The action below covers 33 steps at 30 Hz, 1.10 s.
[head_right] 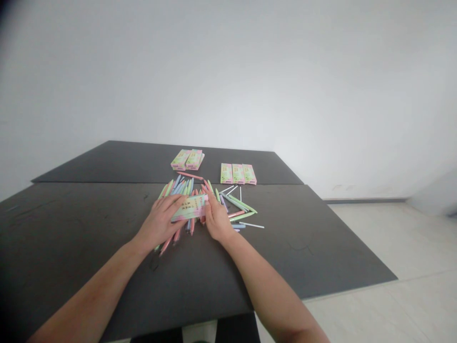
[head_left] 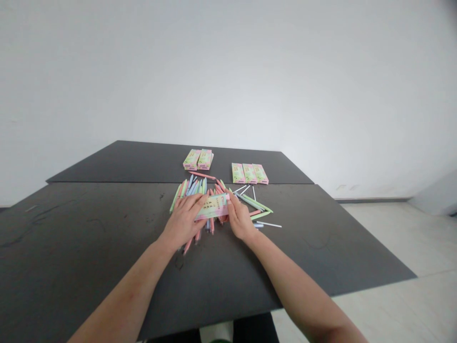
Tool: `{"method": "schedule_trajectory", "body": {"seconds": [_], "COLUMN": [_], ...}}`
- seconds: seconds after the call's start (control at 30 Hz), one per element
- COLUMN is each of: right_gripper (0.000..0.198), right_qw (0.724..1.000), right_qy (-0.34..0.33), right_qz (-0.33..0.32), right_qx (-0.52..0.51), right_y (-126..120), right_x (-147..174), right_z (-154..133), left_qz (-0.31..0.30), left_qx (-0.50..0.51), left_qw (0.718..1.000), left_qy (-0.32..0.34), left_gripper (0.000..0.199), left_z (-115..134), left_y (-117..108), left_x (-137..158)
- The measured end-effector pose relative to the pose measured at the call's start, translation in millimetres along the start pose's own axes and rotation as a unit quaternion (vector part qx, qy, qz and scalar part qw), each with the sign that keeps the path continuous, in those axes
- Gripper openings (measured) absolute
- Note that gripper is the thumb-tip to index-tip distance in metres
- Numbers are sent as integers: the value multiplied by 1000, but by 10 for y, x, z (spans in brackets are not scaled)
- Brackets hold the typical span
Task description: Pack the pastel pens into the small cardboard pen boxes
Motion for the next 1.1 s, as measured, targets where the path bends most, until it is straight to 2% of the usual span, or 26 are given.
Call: {"method": "schedule_trajectory", "body": {"seconds": [0.23,0.67,0.87,1.1], "right_gripper": [52,53,55,55], "right_qw": [995,987,991,987], "right_qy": [46,94,79,79], "right_qz": [-41,-23,-23,-31], "right_qx": [-73,-130,-104,-138], "right_y": [114,166,134,172], "right_x": [33,65,46,52], "right_z": [78,140,24,133], "left_qz": [14,25,25,27], "left_qx": [-4,-16,-17,-7], "left_qw": [1000,999,999,999], "left_qy": [-12,-18,-22,-24], "left_gripper": [61,54,56,55], "left_z": [-76,-81,-85,-104], "left_y": [4,0,5,-4], "left_x": [3,-5,4,-3]}}
Point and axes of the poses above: each hand's wrist, its own x-axis away from the middle knuckle, its own y-axis out of the palm, z = x × y, the point moved 10 cm from there along -x, towards the middle knuckle, and after that the axes turned 8 degrees about -y, right-handed, at the moved point
